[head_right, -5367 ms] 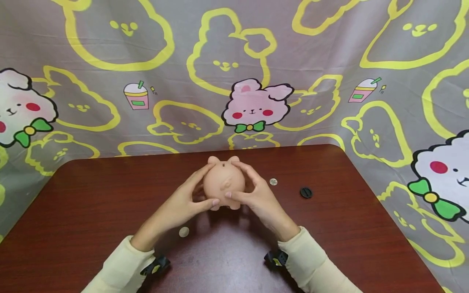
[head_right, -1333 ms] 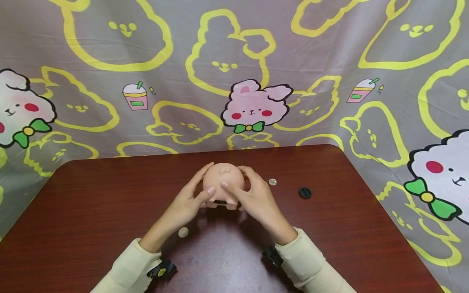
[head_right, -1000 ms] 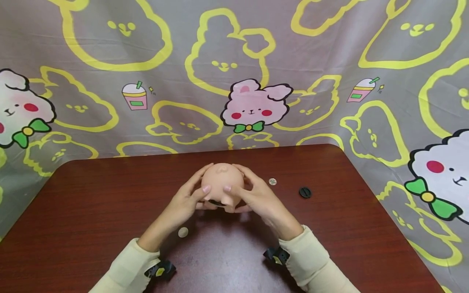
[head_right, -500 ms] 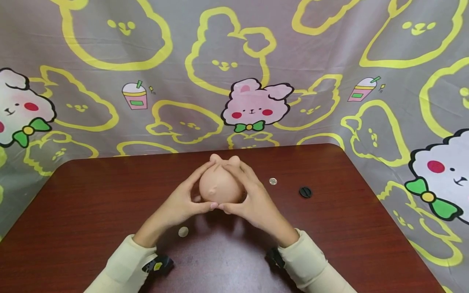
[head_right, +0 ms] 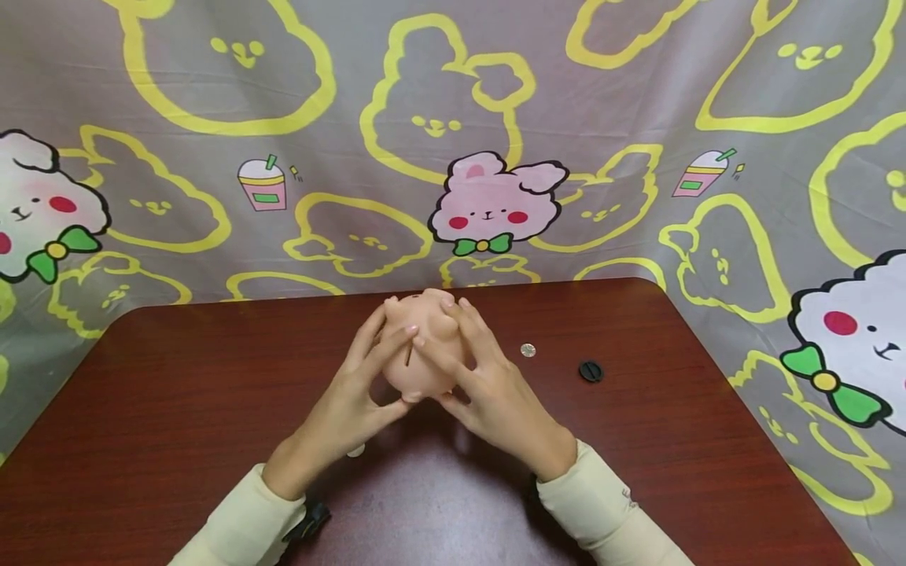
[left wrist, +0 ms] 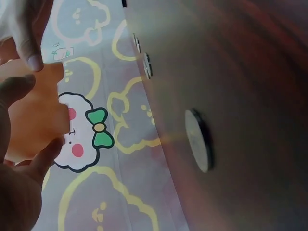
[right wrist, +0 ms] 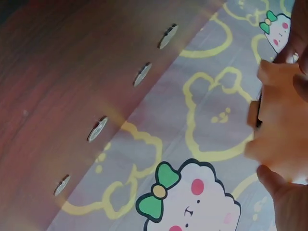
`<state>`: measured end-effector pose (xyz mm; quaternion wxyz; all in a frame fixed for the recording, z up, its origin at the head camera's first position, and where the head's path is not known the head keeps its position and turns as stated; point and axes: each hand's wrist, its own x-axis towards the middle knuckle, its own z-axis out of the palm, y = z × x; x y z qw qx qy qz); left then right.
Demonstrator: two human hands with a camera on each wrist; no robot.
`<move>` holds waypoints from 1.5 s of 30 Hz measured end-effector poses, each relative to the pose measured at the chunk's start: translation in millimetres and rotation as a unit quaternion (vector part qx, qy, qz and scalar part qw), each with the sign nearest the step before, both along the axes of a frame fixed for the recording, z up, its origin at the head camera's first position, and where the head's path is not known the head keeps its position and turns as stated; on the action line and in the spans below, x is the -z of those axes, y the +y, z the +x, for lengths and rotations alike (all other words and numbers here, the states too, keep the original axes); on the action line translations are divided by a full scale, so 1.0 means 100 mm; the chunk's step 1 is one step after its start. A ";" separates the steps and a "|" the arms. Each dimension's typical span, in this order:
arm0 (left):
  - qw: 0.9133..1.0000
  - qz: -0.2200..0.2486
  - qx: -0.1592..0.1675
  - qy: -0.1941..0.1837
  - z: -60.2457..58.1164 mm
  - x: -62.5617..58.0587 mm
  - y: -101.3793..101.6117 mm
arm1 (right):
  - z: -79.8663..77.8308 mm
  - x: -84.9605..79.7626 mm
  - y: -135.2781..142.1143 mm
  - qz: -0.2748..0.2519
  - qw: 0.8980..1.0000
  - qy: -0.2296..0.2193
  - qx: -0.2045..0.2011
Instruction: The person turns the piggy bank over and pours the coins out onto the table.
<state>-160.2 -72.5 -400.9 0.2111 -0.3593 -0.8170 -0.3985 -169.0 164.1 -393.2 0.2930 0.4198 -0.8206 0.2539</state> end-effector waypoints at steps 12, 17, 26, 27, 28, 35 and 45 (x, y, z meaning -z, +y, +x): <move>0.998 -0.032 -0.016 0.050 0.00 -0.01 0.00 | -0.02 0.08 0.02 -0.044 0.999 -0.016 -0.025; 0.999 -0.032 -0.008 0.016 -0.01 -0.03 0.00 | 0.00 0.07 0.01 -0.090 0.990 -0.103 -0.045; 0.996 0.022 0.016 -0.086 -0.01 -0.07 0.01 | 0.05 -0.05 0.02 -0.227 0.908 -0.347 -0.053; 0.995 0.026 0.020 -0.097 -0.01 -0.07 0.02 | 0.05 -0.06 0.03 -0.236 0.900 -0.365 -0.045; 0.993 0.029 0.023 -0.110 -0.01 -0.07 0.03 | 0.04 -0.07 0.03 -0.244 0.890 -0.384 -0.035; 0.970 0.028 -0.006 -0.240 0.00 -0.02 0.05 | -0.01 -0.10 0.00 -0.266 0.810 -0.522 0.014; 0.967 0.026 0.000 -0.253 -0.02 0.02 0.04 | -0.02 -0.08 0.01 -0.261 0.803 -0.535 0.016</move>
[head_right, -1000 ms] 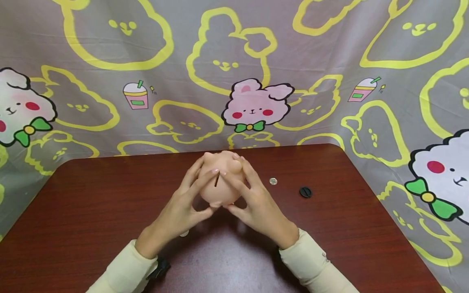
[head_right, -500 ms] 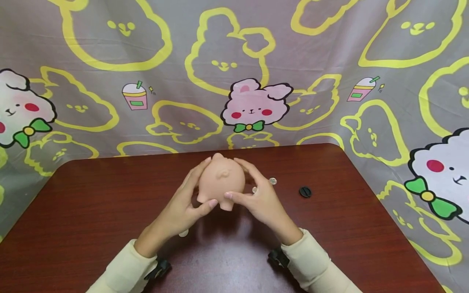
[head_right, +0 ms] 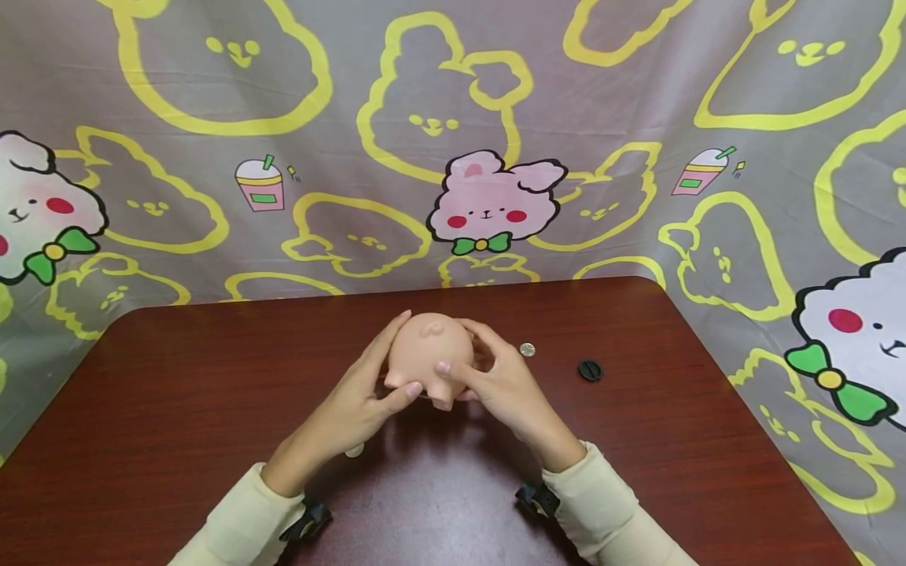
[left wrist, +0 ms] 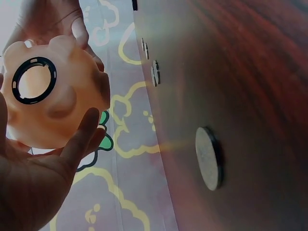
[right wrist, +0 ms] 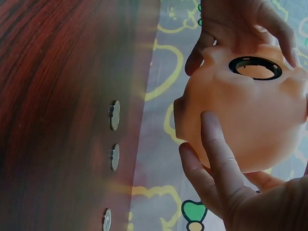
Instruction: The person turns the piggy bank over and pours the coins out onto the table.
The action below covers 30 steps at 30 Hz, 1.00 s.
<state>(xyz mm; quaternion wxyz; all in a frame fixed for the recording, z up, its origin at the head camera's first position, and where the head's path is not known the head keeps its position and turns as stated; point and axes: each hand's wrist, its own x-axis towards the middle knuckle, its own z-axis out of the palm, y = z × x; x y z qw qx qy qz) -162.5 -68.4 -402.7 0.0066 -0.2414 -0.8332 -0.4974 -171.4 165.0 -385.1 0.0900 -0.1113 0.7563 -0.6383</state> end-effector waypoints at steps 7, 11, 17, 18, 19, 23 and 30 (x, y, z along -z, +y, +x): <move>0.999 0.011 0.021 0.036 -0.03 -0.01 0.01 | 0.01 0.04 0.00 0.043 0.995 0.093 -0.005; 0.999 0.004 0.019 0.041 -0.03 -0.02 0.00 | 0.03 0.09 -0.01 0.106 0.967 0.229 -0.022; 0.997 0.000 0.015 0.073 -0.03 0.00 -0.01 | 0.03 0.12 -0.02 0.252 0.848 0.466 -0.027; 0.997 0.002 0.016 0.079 -0.03 0.00 -0.01 | 0.03 0.12 -0.03 0.269 0.828 0.492 -0.025; 0.996 0.004 0.017 0.085 -0.03 0.01 -0.01 | 0.03 0.12 -0.03 0.282 0.812 0.511 -0.024; 0.994 0.013 0.024 0.102 -0.02 0.01 -0.01 | 0.04 0.12 -0.03 0.312 0.776 0.548 -0.018; 0.994 0.026 0.022 0.103 -0.03 0.01 -0.01 | 0.03 0.16 -0.02 0.233 0.826 0.514 -0.005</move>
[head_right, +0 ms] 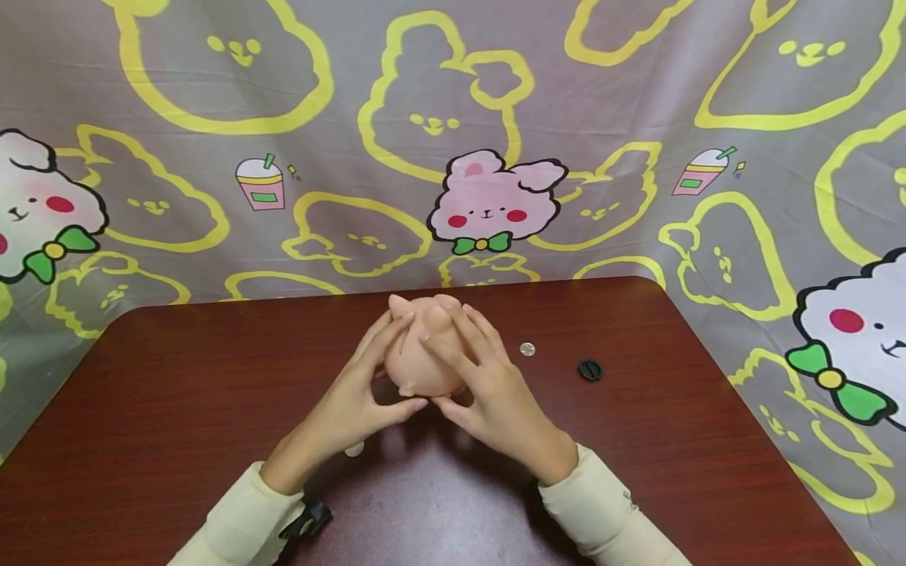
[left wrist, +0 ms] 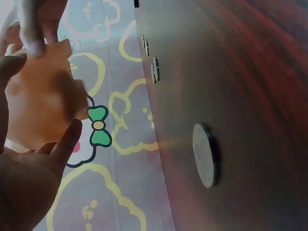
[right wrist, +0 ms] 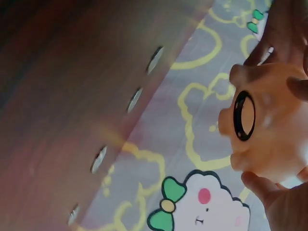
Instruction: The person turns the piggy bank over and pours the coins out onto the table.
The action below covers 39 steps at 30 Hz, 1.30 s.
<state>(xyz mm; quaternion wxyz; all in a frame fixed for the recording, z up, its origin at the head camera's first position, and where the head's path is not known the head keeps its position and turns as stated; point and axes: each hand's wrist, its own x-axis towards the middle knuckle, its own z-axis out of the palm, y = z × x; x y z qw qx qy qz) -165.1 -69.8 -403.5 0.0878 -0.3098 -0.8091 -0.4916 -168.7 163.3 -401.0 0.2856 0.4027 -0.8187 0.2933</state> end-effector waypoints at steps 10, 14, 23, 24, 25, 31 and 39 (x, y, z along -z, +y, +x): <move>0.988 0.130 0.054 -0.060 -0.04 -0.06 -0.01 | 0.10 -0.12 -0.02 -0.207 0.925 -0.305 -0.095; 0.993 0.108 0.021 -0.039 -0.02 -0.11 -0.01 | 0.08 -0.13 -0.01 -0.196 0.910 -0.359 -0.069; 0.968 -0.169 -0.127 0.136 0.08 -0.29 0.16 | 0.00 -0.05 0.02 -0.150 0.914 -0.376 -0.038; 0.964 -0.181 -0.134 0.142 0.10 -0.30 0.18 | 0.00 -0.05 0.02 -0.147 0.914 -0.376 -0.035; 0.961 -0.188 -0.139 0.146 0.10 -0.31 0.19 | 0.00 -0.04 0.03 -0.144 0.915 -0.376 -0.034; 0.966 -0.176 -0.138 0.133 0.10 -0.31 0.19 | -0.01 -0.04 0.05 -0.142 0.912 -0.382 -0.039; 0.995 -0.003 -0.087 -0.038 0.05 -0.30 0.16 | -0.02 -0.06 0.06 -0.208 0.868 -0.443 -0.081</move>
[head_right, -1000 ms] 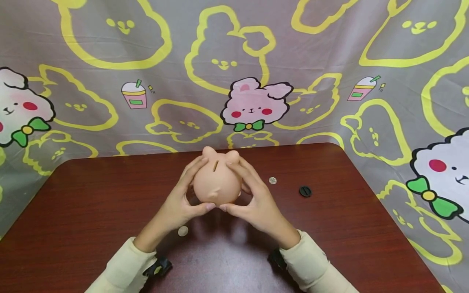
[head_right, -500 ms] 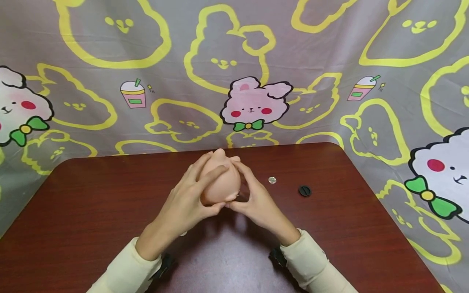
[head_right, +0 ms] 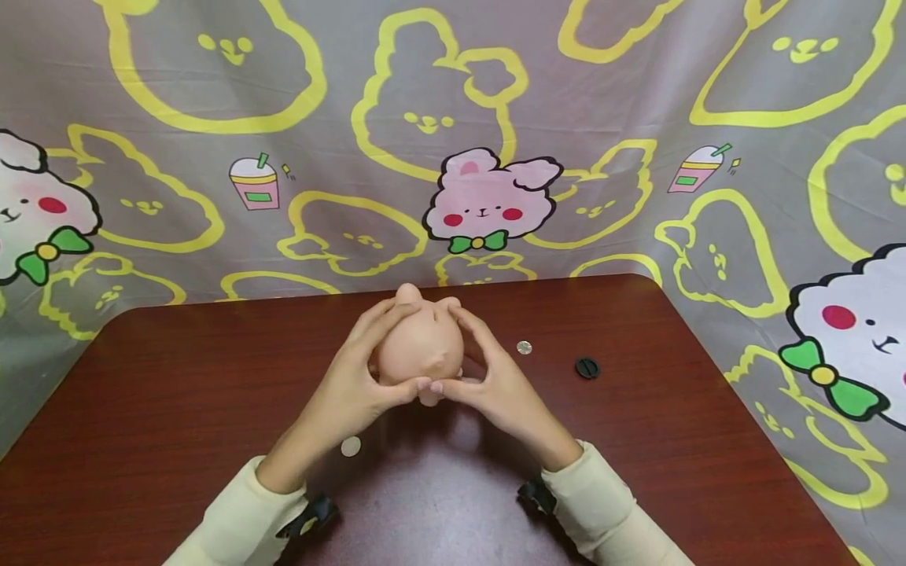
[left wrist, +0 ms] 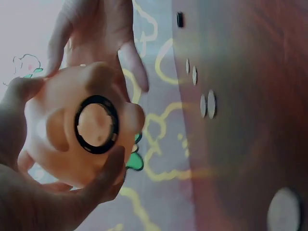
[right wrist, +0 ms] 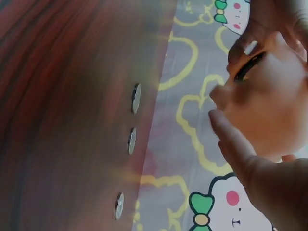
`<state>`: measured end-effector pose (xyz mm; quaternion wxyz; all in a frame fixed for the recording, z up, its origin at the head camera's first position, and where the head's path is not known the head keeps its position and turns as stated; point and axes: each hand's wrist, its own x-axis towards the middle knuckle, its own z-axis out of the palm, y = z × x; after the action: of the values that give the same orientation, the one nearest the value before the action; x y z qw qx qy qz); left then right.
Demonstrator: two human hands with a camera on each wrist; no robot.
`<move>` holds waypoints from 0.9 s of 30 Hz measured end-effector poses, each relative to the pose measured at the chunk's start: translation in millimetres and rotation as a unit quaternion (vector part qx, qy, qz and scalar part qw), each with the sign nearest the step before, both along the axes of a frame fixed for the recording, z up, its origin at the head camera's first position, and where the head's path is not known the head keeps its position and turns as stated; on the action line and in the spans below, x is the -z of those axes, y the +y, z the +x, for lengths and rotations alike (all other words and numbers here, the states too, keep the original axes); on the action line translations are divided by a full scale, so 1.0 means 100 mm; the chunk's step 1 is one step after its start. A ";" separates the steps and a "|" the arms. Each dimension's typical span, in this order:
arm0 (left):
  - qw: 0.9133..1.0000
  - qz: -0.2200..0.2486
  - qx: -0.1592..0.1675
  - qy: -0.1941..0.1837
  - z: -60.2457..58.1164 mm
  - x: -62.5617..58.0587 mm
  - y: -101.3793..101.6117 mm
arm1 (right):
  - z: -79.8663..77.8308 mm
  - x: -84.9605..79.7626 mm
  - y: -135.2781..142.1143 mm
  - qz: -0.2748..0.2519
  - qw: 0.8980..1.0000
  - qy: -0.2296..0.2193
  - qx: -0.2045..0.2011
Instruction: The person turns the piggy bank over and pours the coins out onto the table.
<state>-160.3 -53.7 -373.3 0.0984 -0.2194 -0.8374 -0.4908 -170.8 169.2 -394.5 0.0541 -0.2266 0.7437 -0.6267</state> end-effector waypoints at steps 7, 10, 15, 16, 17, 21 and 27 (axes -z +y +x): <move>0.987 0.136 0.027 -0.083 -0.03 0.09 0.03 | 0.01 -0.05 -0.04 -0.015 0.999 0.010 0.043; 0.976 0.174 0.053 -0.116 -0.04 0.12 0.03 | 0.02 -0.08 -0.07 -0.015 0.998 0.022 0.064; 0.963 0.203 0.098 -0.146 -0.06 0.16 0.00 | 0.06 -0.12 -0.11 0.043 0.989 0.124 0.072; 0.963 0.201 0.102 -0.145 -0.06 0.17 -0.01 | 0.06 -0.13 -0.12 0.071 0.982 0.160 0.074; 0.963 0.199 0.104 -0.146 -0.07 0.18 -0.03 | 0.07 -0.14 -0.13 0.096 0.973 0.195 0.074; 0.960 0.198 0.108 -0.164 -0.07 0.23 -0.06 | 0.09 -0.18 -0.18 0.173 0.932 0.309 0.071; 0.951 0.209 0.108 -0.198 -0.07 0.28 -0.06 | 0.10 -0.20 -0.21 0.201 0.909 0.358 0.070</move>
<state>-167.1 -59.4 -401.0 -0.0797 -0.1817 -0.6899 -0.6962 -160.9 148.6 -374.7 -0.2155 -0.3675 0.8373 -0.3428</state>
